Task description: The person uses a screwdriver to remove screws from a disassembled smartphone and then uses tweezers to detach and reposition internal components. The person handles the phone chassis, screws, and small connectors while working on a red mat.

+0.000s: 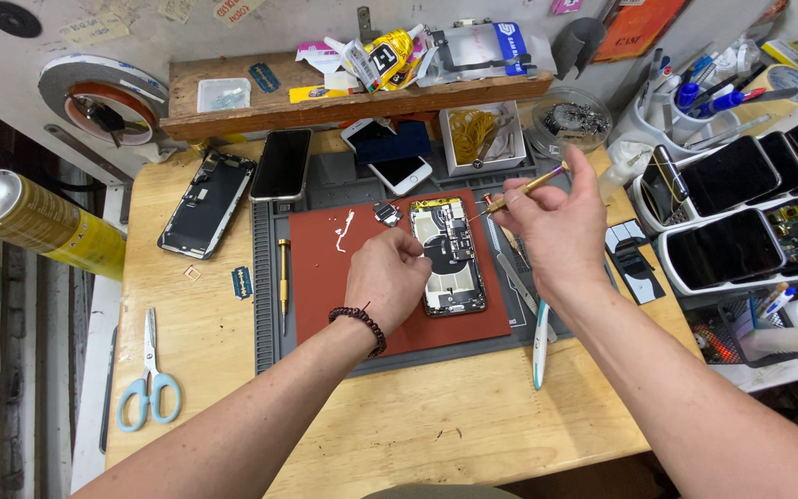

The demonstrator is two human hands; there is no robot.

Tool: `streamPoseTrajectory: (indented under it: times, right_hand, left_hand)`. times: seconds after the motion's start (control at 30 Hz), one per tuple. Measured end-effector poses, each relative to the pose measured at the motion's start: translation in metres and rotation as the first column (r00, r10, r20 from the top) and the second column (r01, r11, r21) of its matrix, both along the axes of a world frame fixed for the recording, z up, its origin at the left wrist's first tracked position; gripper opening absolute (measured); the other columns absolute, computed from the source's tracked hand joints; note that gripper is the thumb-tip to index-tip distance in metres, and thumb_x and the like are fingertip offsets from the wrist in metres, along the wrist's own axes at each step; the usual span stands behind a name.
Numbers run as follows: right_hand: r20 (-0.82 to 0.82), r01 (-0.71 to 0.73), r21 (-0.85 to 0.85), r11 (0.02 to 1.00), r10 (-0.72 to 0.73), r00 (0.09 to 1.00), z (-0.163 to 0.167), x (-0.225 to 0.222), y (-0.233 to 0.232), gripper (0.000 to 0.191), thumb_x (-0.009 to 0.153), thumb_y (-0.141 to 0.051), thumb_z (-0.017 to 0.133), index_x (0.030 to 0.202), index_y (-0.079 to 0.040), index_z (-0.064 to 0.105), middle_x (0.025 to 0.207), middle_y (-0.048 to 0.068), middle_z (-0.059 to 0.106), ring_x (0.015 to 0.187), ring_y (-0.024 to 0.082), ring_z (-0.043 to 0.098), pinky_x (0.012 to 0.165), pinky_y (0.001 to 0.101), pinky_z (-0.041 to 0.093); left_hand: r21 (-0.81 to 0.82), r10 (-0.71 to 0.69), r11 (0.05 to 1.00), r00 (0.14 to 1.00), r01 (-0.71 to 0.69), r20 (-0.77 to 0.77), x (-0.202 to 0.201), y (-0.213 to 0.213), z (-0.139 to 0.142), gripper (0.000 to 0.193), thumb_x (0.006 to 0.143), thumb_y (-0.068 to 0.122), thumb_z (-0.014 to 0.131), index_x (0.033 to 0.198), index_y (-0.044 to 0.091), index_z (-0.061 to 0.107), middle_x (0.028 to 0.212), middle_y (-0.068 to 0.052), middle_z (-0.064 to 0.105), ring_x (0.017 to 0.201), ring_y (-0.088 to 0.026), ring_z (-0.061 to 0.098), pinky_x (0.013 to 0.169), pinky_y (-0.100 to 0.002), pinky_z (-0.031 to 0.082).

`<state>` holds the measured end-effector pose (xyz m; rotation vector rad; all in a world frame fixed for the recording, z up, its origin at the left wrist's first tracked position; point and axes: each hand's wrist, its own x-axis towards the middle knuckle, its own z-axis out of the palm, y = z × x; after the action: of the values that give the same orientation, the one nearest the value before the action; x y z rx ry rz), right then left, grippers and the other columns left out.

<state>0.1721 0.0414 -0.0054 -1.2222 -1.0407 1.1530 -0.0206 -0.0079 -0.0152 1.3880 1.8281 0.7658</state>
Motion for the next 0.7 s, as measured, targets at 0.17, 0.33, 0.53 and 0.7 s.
streamPoseTrajectory:
  times: [0.17, 0.33, 0.53, 0.7]
  right_hand:
    - [-0.141, 0.02, -0.108, 0.994, -0.035, 0.989, -0.027, 0.008, 0.026, 0.027, 0.104, -0.003, 0.063, 0.126, 0.005, 0.049, 0.108, 0.012, 0.07, 0.095, 0.019, 0.073, 0.082, 0.0313, 0.067]
    - [-0.001, 0.09, -0.157, 0.984, -0.091, 0.996, -0.031, -0.007, 0.024, 0.019, 0.102, -0.009, 0.054, 0.116, -0.006, 0.041, 0.104, 0.012, 0.068, 0.088, 0.024, 0.077, 0.07, 0.0349, 0.067]
    - [0.179, 0.095, -0.06, 0.994, -0.083, 0.98, -0.031, -0.023, 0.009, 0.016, 0.104, -0.011, 0.051, 0.114, -0.008, 0.039, 0.106, 0.011, 0.07, 0.089, 0.022, 0.077, 0.065, 0.0357, 0.067]
    - [0.232, 0.079, -0.023, 0.997, -0.072, 0.97, -0.035, -0.023, 0.009, 0.016, 0.105, -0.01, 0.051, 0.114, -0.008, 0.038, 0.106, 0.011, 0.069, 0.089, 0.021, 0.076, 0.062, 0.0344, 0.067]
  left_hand:
    - [-0.282, 0.107, 0.957, 0.987, -0.068, 0.124, -0.002, -0.004, -0.002, 0.022, 0.09, 0.017, 0.064, 0.107, 0.004, 0.072, 0.091, -0.01, 0.078, 0.079, -0.026, 0.08, 0.073, -0.037, 0.063]
    - [-0.189, 0.023, 0.982, 1.0, -0.02, 0.014, -0.001, -0.006, -0.01, 0.024, 0.087, 0.016, 0.069, 0.108, 0.005, 0.073, 0.095, -0.012, 0.077, 0.092, -0.025, 0.076, 0.084, -0.037, 0.059]
    - [-0.194, -0.017, 0.981, 1.0, 0.019, 0.01, 0.0, -0.002, -0.026, 0.027, 0.082, 0.014, 0.076, 0.108, 0.004, 0.073, 0.095, -0.013, 0.077, 0.094, -0.027, 0.075, 0.086, -0.037, 0.059]
    - [-0.169, -0.025, 0.985, 1.0, 0.026, 0.01, 0.002, -0.004, -0.03, 0.03, 0.08, 0.01, 0.077, 0.109, 0.005, 0.071, 0.094, -0.014, 0.077, 0.092, -0.027, 0.076, 0.084, -0.038, 0.059]
